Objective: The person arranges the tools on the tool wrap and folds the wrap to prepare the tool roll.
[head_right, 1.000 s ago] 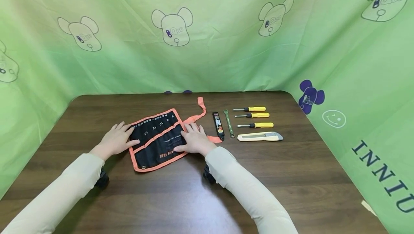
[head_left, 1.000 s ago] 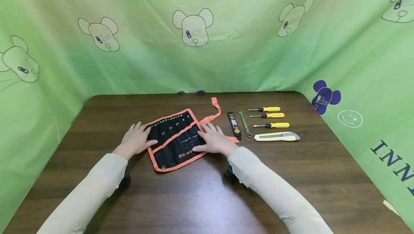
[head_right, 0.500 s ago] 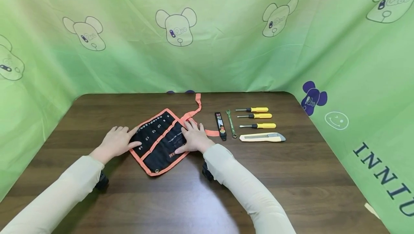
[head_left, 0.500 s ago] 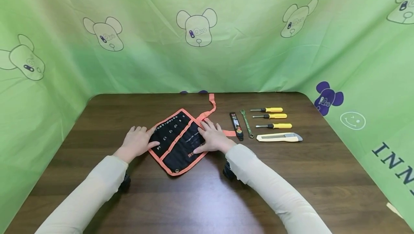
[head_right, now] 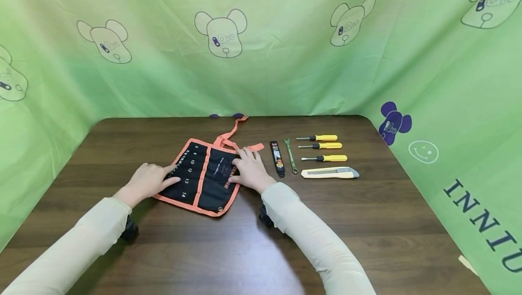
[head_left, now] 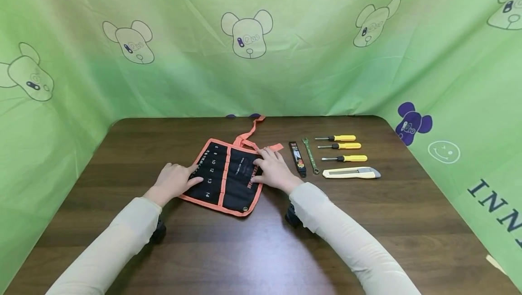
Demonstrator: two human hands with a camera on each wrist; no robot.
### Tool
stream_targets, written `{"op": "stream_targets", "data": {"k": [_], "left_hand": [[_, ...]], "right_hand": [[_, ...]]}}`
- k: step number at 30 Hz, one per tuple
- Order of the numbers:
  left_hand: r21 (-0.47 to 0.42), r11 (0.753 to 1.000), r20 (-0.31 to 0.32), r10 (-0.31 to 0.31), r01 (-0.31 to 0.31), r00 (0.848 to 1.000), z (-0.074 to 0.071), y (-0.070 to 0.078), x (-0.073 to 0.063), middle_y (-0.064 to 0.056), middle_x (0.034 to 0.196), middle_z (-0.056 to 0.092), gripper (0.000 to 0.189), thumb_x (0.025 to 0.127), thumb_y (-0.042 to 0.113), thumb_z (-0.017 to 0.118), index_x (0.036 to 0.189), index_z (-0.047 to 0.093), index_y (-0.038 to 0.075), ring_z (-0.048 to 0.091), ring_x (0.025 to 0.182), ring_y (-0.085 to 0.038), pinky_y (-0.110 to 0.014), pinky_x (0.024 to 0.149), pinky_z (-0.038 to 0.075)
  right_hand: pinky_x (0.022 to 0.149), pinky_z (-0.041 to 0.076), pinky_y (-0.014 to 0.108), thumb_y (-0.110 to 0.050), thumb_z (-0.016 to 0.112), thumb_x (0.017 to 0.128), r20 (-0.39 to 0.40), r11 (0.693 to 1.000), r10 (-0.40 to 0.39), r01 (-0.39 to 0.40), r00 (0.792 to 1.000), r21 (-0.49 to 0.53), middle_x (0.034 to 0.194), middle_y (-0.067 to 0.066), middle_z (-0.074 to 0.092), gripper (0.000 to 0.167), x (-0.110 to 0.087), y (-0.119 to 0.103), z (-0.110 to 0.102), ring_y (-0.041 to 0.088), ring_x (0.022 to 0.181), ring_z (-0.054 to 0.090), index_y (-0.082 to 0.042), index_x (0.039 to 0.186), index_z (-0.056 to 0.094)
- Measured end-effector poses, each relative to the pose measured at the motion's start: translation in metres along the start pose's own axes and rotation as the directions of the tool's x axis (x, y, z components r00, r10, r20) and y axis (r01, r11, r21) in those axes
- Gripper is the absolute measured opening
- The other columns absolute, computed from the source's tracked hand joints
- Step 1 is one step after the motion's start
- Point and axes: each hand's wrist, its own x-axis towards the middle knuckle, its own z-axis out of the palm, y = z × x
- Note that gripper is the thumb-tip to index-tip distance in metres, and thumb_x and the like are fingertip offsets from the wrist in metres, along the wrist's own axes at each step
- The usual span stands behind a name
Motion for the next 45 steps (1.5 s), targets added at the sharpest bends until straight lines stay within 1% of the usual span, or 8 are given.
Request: {"op": "stream_targets", "data": {"k": [5, 8, 13, 17, 20, 31, 36, 45], "left_hand": [[0.002, 0.999, -0.065, 0.038, -0.038, 0.997, -0.001, 0.001, 0.003, -0.018, 0.104, 0.06, 0.046, 0.091, 0.042, 0.055, 0.115, 0.064, 0.004, 0.056, 0.094, -0.034, -0.049, 0.081, 0.042], [-0.011, 0.997, -0.085, 0.075, -0.077, 0.994, -0.001, 0.002, 0.003, -0.017, 0.107, 0.057, 0.041, 0.089, 0.039, 0.058, 0.109, 0.066, 0.004, 0.053, 0.099, -0.034, -0.05, 0.083, 0.041], [-0.072, 0.987, -0.098, 0.136, -0.143, 0.986, 0.002, 0.002, 0.004, -0.019, 0.115, 0.055, 0.04, 0.086, 0.035, 0.064, 0.106, 0.061, 0.0, 0.052, 0.106, -0.034, -0.049, 0.087, 0.041], [-0.144, 0.979, -0.079, 0.135, -0.145, 0.988, 0.01, 0.001, 0.003, -0.023, 0.122, 0.051, 0.054, 0.086, 0.035, 0.065, 0.121, 0.052, -0.004, 0.047, 0.114, -0.036, -0.048, 0.094, 0.037], [-0.189, 0.974, -0.042, 0.118, -0.123, 0.992, 0.013, 0.0, 0.001, -0.026, 0.134, 0.042, 0.065, 0.088, 0.037, 0.062, 0.133, 0.042, -0.005, 0.035, 0.125, -0.04, -0.051, 0.1, 0.028], [-0.241, 0.969, 0.139, 0.088, -0.053, 0.986, 0.017, -0.001, -0.004, -0.018, 0.15, 0.015, 0.09, 0.086, 0.061, 0.048, 0.146, 0.018, 0.001, 0.012, 0.135, -0.038, -0.058, 0.104, 0.007], [-0.253, 0.967, 0.169, 0.075, -0.031, 0.983, 0.015, 0.002, -0.007, -0.019, 0.15, 0.013, 0.099, 0.081, 0.066, 0.05, 0.146, 0.014, 0.0, 0.01, 0.136, -0.037, -0.058, 0.104, 0.003], [-0.224, 0.974, 0.162, 0.078, -0.041, 0.984, 0.015, 0.004, -0.007, -0.018, 0.15, 0.014, 0.099, 0.08, 0.066, 0.051, 0.146, 0.016, 0.0, 0.01, 0.136, -0.036, -0.057, 0.104, 0.002]], "right_hand": [[0.092, 0.035, 0.048, -0.032, 0.072, 0.08, -0.051, 0.999, -0.034, 0.032, 0.998, -0.036, 0.106, 0.008, 0.053, 0.032, 0.0, 0.001, -0.003, 0.027, 0.106, 0.048, -0.009, 0.101, 0.067], [0.085, 0.039, 0.047, -0.029, 0.072, 0.081, -0.043, 0.998, -0.039, 0.036, 0.998, -0.057, 0.099, 0.005, 0.056, 0.028, 0.0, 0.003, -0.003, 0.025, 0.101, 0.052, -0.01, 0.101, 0.067], [0.086, 0.039, 0.047, -0.031, 0.067, 0.085, -0.013, 0.999, -0.025, 0.025, 1.0, -0.043, 0.109, 0.007, 0.061, 0.032, 0.0, 0.008, -0.003, 0.026, 0.106, 0.052, -0.01, 0.11, 0.066], [0.089, 0.038, 0.046, -0.037, 0.067, 0.084, 0.034, 0.999, -0.026, 0.025, 0.999, 0.027, 0.118, 0.01, 0.059, 0.046, -0.003, 0.009, -0.005, 0.027, 0.107, 0.049, -0.007, 0.119, 0.062], [0.092, 0.036, 0.045, -0.042, 0.068, 0.082, 0.08, 0.996, -0.038, 0.032, 0.996, 0.077, 0.124, 0.01, 0.056, 0.058, -0.005, 0.011, -0.005, 0.028, 0.109, 0.046, -0.006, 0.126, 0.056], [0.1, 0.027, 0.049, -0.048, 0.072, 0.074, 0.186, 0.983, -0.098, 0.066, 0.978, 0.171, 0.139, 0.014, 0.038, 0.08, -0.016, 0.023, -0.006, 0.026, 0.128, 0.034, -0.001, 0.134, 0.045], [0.103, 0.024, 0.048, -0.046, 0.072, 0.075, 0.22, 0.979, -0.114, 0.072, 0.969, 0.19, 0.143, 0.017, 0.033, 0.085, -0.02, 0.024, -0.007, 0.028, 0.131, 0.029, 0.002, 0.137, 0.04], [0.104, 0.024, 0.047, -0.044, 0.073, 0.076, 0.225, 0.975, -0.119, 0.072, 0.967, 0.209, 0.144, 0.017, 0.03, 0.085, -0.02, 0.024, -0.007, 0.029, 0.132, 0.027, 0.003, 0.138, 0.038]]}}
